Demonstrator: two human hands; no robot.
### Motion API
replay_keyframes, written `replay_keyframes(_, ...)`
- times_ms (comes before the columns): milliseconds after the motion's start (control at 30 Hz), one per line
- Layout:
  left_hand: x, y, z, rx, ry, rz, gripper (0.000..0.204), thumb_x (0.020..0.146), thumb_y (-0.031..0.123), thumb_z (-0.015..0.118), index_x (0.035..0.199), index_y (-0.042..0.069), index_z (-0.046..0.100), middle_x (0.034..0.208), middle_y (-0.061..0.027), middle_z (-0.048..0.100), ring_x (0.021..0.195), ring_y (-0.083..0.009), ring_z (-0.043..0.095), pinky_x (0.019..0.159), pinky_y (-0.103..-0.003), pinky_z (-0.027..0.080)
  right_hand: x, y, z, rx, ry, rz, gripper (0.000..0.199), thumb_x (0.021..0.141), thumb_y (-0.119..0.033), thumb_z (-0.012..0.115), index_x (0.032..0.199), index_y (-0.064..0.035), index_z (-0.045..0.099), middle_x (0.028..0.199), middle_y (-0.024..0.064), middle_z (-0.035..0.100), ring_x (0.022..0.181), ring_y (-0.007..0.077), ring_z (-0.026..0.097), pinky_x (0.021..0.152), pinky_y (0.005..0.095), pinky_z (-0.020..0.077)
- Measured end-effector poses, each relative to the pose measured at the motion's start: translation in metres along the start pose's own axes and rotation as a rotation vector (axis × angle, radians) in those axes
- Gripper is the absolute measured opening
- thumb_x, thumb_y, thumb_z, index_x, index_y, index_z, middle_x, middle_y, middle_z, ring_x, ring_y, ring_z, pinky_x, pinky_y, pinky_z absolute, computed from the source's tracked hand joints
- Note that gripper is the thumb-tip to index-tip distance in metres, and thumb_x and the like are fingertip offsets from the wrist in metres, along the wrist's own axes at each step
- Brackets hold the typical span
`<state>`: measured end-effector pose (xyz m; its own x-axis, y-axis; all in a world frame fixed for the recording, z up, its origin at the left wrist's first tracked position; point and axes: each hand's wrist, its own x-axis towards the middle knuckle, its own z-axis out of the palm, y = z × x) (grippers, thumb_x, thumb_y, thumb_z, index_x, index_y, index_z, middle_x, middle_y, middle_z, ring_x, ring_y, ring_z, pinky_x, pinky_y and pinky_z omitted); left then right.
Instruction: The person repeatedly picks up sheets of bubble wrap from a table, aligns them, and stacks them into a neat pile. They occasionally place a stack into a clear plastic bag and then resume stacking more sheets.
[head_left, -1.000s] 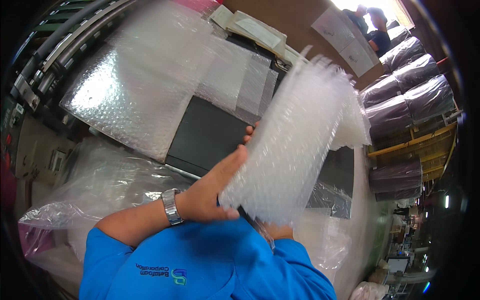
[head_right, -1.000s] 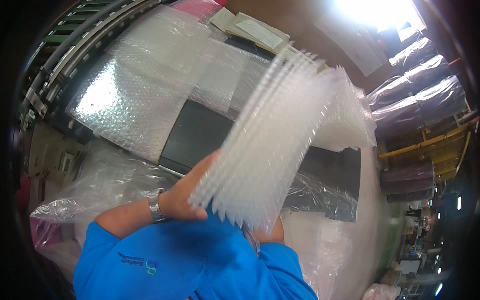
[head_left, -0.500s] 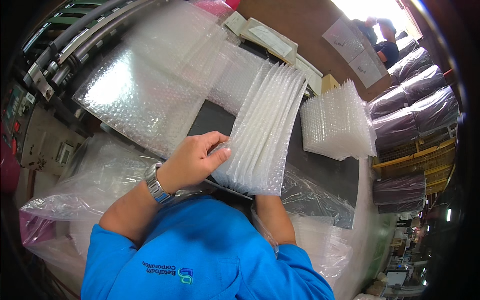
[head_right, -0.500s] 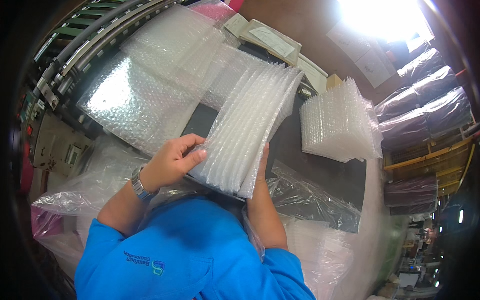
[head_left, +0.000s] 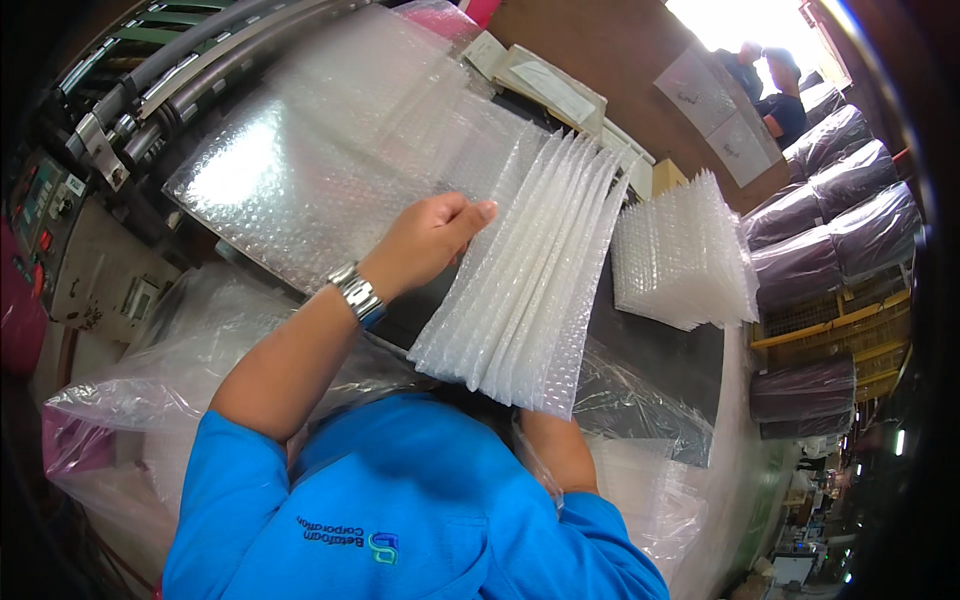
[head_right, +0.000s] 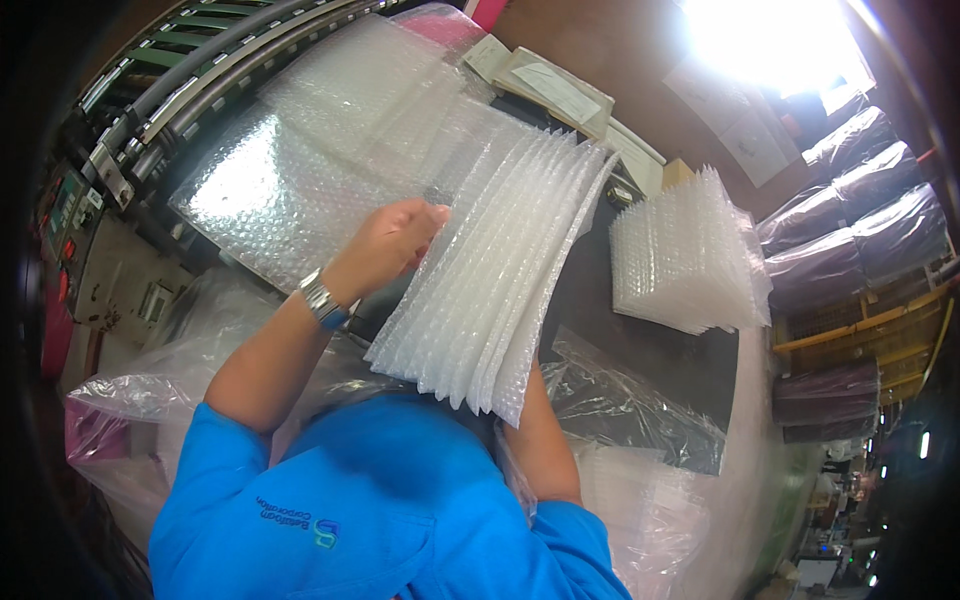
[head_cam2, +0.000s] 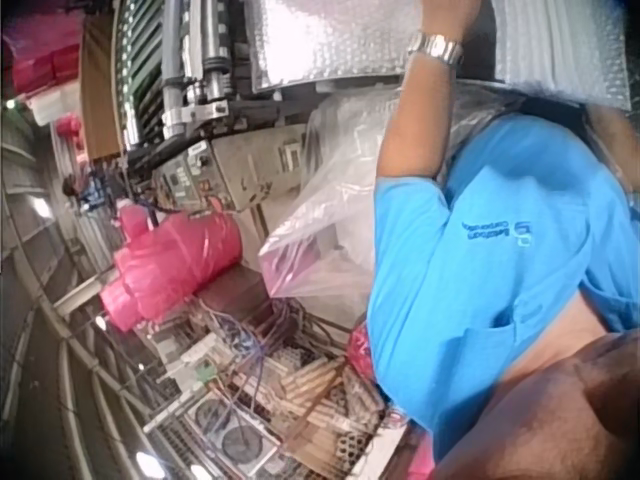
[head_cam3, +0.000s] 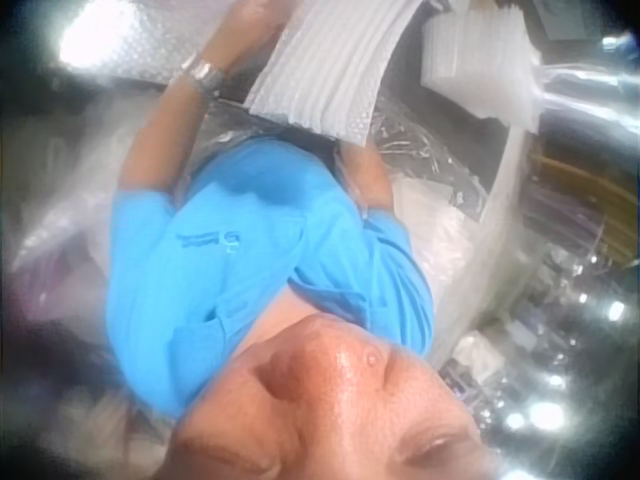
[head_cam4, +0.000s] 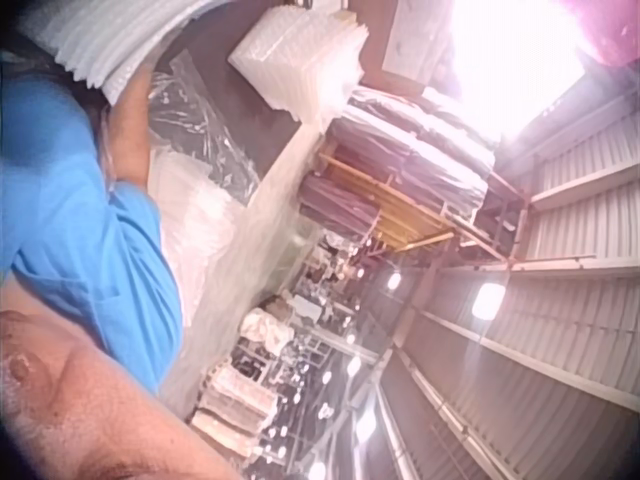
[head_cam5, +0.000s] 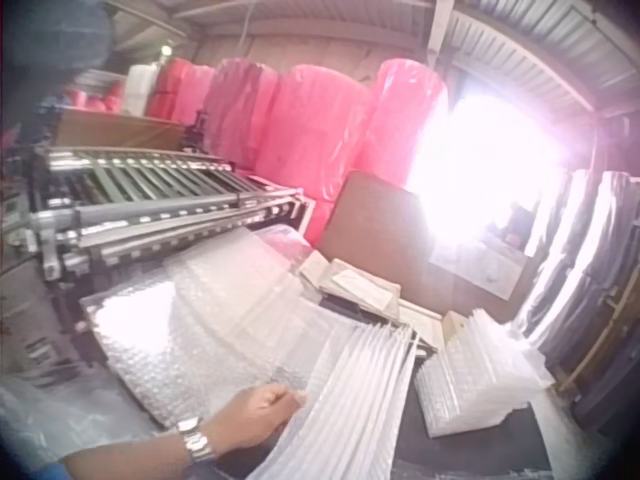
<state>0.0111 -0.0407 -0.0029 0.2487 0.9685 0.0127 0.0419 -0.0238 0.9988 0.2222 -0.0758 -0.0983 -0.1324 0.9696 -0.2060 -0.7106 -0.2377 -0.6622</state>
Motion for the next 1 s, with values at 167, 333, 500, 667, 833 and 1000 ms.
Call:
replay_keyframes(167, 0.023, -0.023, 0.017, 0.232, 0.197, 0.337, 0.033, 0.089, 0.03, 0.047, 0.073, 0.002, 0.053, 0.059, -0.0076, 0.049, 0.055, -0.0169, 0.048, 0.052, -0.031, 0.038, 0.005, 0.003, -0.008, 0.031, 0.007, -0.012, 0.081, 0.073, -0.063, 0.05, 0.131, -0.0087, 0.033, 0.125, 0.0156, 0.044, 0.111, 0.0312, 0.046, 0.091, 0.0441, 0.0424)
replay_keyframes(333, 0.034, -0.033, 0.011, 0.08, 0.638, 0.436, 0.032, 0.088, 0.03, 0.048, 0.073, 0.002, 0.053, 0.059, -0.0116, 0.049, 0.053, -0.0208, 0.049, 0.052, -0.034, 0.038, 0.007, 0.003, -0.005, 0.127, -0.063, 0.054, 0.081, 0.072, -0.062, 0.053, 0.13, -0.0087, 0.034, 0.125, 0.0157, 0.044, 0.111, 0.0313, 0.046, 0.092, 0.0441, 0.0418)
replay_keyframes(500, 0.03, 0.003, 0.003, 0.011, 0.302, 0.133, 0.038, 0.089, 0.033, 0.049, 0.066, 0.003, 0.048, 0.061, 0.0019, 0.046, 0.053, -0.0088, 0.042, 0.047, -0.027, 0.034, -0.001, -0.003, 0.011, 0.146, -0.159, 0.054, 0.084, 0.07, -0.06, 0.059, 0.129, -0.0056, 0.034, 0.123, 0.0173, 0.046, 0.11, 0.0307, 0.047, 0.092, 0.0431, 0.0424)
replay_keyframes(667, 0.039, -0.013, 0.007, 0.571, 0.426, 0.54, 0.042, 0.088, 0.038, 0.047, 0.064, 0.004, 0.046, 0.055, -0.0113, 0.043, 0.046, -0.0201, 0.037, 0.046, -0.034, 0.034, 0.016, 0.005, -0.011, 0.13, -0.146, 0.031, 0.085, 0.069, -0.058, 0.061, 0.128, -0.0036, 0.035, 0.122, 0.0175, 0.047, 0.109, 0.0296, 0.049, 0.09, 0.042, 0.0434)
replay_keyframes(833, 0.034, 0.028, 0.007, 0.41, 0.416, 0.498, 0.045, 0.087, 0.038, 0.048, 0.059, 0.004, 0.044, 0.053, -0.0122, 0.044, 0.047, -0.0256, 0.042, 0.048, -0.038, 0.035, 0.01, 0.003, -0.01, 0.121, -0.187, 0.042, 0.083, 0.069, -0.058, 0.061, 0.128, -0.0039, 0.037, 0.121, 0.0171, 0.048, 0.109, 0.0286, 0.05, 0.091, 0.0419, 0.0435)
replay_keyframes(1000, 0.025, 0.07, 0.034, 0.81, 0.071, 0.553, 0.042, 0.088, 0.035, 0.046, 0.06, 0.003, 0.048, 0.06, -0.0129, 0.05, 0.056, -0.028, 0.052, 0.053, -0.04, 0.041, 0.008, 0.001, -0.011, 0.082, -0.182, 0.056, 0.085, 0.069, -0.059, 0.061, 0.127, -0.0027, 0.036, 0.117, 0.0159, 0.05, 0.105, 0.0279, 0.052, 0.089, 0.0401, 0.0442)
